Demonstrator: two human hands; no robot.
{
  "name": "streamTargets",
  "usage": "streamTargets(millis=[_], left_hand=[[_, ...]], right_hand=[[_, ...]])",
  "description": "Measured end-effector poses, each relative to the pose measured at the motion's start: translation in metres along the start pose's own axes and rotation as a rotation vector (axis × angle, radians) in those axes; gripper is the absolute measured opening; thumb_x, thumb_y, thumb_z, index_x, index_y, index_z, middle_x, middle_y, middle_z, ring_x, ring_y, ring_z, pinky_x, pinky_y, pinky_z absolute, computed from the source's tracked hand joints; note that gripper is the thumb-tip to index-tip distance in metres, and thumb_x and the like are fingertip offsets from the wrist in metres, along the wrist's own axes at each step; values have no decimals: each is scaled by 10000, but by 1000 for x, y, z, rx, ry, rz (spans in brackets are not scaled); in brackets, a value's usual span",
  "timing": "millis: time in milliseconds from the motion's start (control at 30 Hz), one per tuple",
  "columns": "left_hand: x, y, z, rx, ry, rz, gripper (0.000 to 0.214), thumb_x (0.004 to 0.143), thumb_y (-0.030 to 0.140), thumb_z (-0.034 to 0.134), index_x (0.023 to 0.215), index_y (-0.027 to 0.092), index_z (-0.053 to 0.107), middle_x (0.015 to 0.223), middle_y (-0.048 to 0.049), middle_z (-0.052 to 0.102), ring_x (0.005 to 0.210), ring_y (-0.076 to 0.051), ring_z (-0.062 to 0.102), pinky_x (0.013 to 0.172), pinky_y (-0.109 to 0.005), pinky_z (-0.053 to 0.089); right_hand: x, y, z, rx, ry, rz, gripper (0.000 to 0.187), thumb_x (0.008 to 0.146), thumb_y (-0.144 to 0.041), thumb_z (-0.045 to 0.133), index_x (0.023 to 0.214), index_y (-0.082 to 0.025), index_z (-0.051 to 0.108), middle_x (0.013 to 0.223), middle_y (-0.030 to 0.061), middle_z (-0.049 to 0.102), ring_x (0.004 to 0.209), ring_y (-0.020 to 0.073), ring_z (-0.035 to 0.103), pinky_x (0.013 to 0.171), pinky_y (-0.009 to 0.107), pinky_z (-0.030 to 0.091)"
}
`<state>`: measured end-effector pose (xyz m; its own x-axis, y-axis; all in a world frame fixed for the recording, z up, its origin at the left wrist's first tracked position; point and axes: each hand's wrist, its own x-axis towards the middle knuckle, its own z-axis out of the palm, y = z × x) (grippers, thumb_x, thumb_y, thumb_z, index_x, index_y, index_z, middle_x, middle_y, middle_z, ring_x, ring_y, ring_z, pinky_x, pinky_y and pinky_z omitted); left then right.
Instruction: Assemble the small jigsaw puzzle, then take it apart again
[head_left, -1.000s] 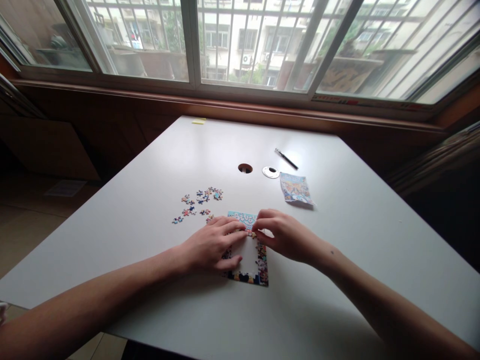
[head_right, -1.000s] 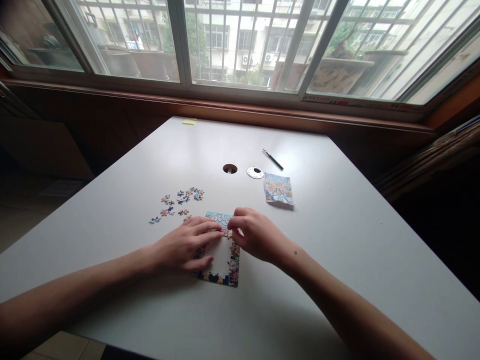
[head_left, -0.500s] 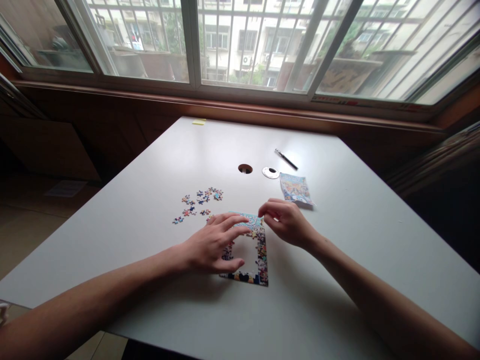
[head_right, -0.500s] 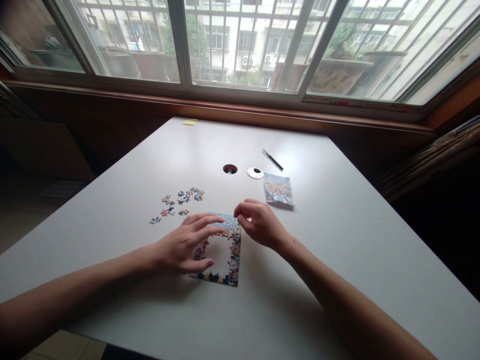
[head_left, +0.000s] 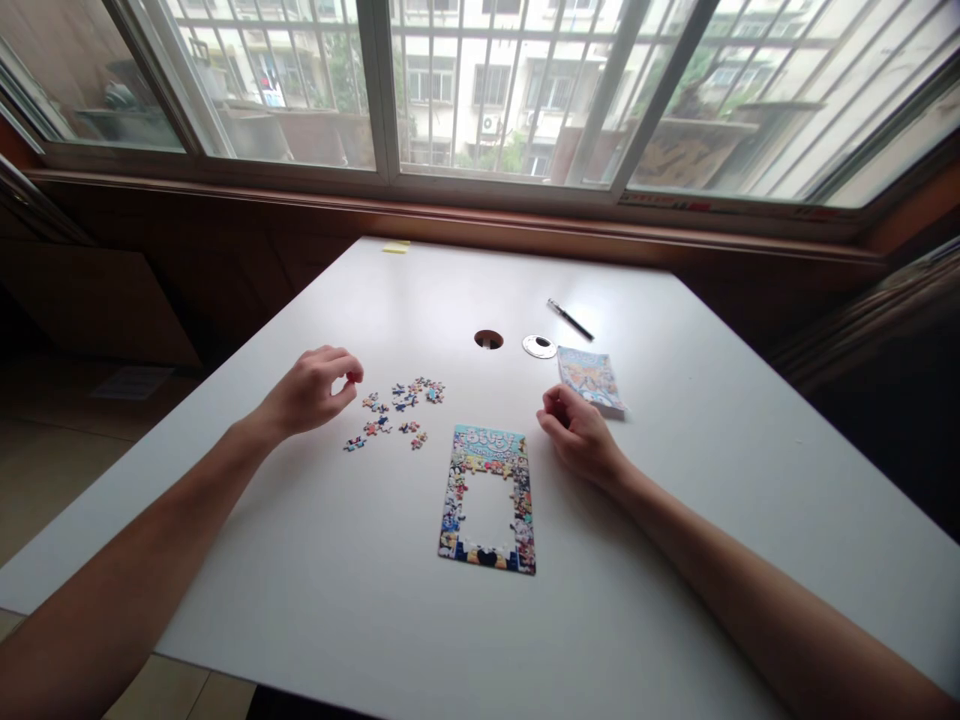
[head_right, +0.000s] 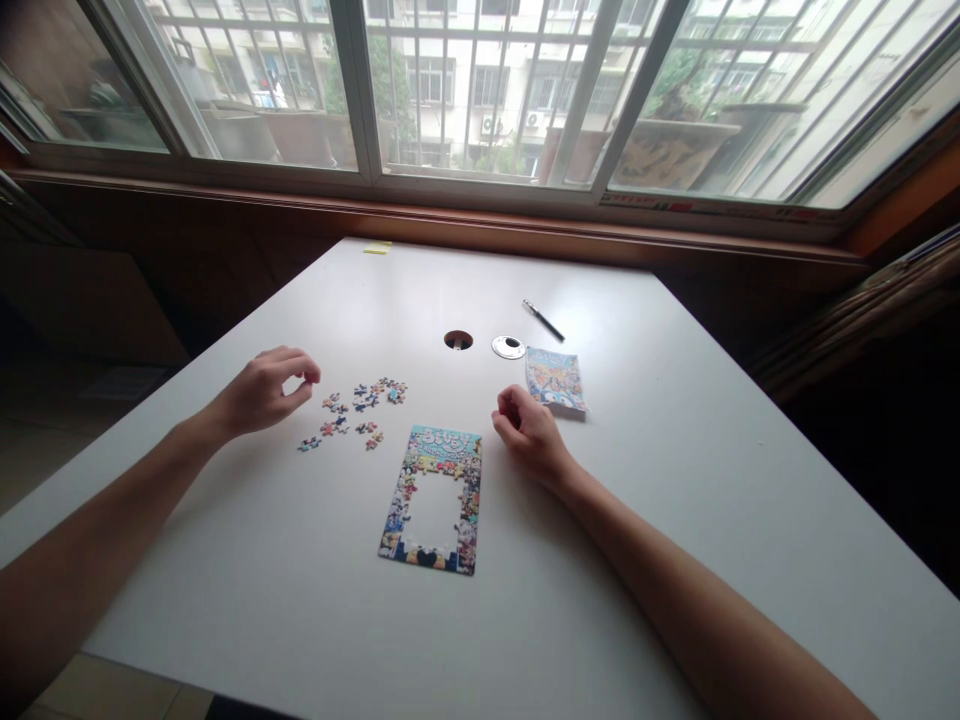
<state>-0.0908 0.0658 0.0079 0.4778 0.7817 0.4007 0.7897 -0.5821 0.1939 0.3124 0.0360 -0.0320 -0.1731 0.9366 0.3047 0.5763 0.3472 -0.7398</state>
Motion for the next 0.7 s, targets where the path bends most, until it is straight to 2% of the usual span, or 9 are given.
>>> streamTargets(millis=[100, 367, 700], left_hand=[[-1, -6, -1, -11, -43, 6, 123, 818, 146, 488, 828, 184, 604, 870, -40, 636, 823, -194, 567, 802, -330, 450], [-2, -2, 0, -64, -103, 9, 167, 808, 110, 443, 804, 178, 595, 881, -51, 626, 812, -187, 569, 732, -294, 455], [-4, -2, -1, -83, -134, -9, 244, 753, 57, 412, 826, 185, 606, 930, -54, 640, 855, -198, 584, 750, -308, 466]], right_hand=[[0, 0, 0, 7, -22, -8, 96, 851, -250, 529, 813, -213, 449, 656, -44, 439, 598, 122, 389, 586, 272, 328], [0, -2, -1, 13, -58, -28, 92, 867, -238, 515, 811, -216, 445, 642, -54, 402, 593, 120, 360, 599, 274, 316], [-2, 0, -1, 11, -66, -12, 82, 899, -252, 484, 838, -222, 439, 684, -32, 456, 626, 140, 402, 623, 286, 338]])
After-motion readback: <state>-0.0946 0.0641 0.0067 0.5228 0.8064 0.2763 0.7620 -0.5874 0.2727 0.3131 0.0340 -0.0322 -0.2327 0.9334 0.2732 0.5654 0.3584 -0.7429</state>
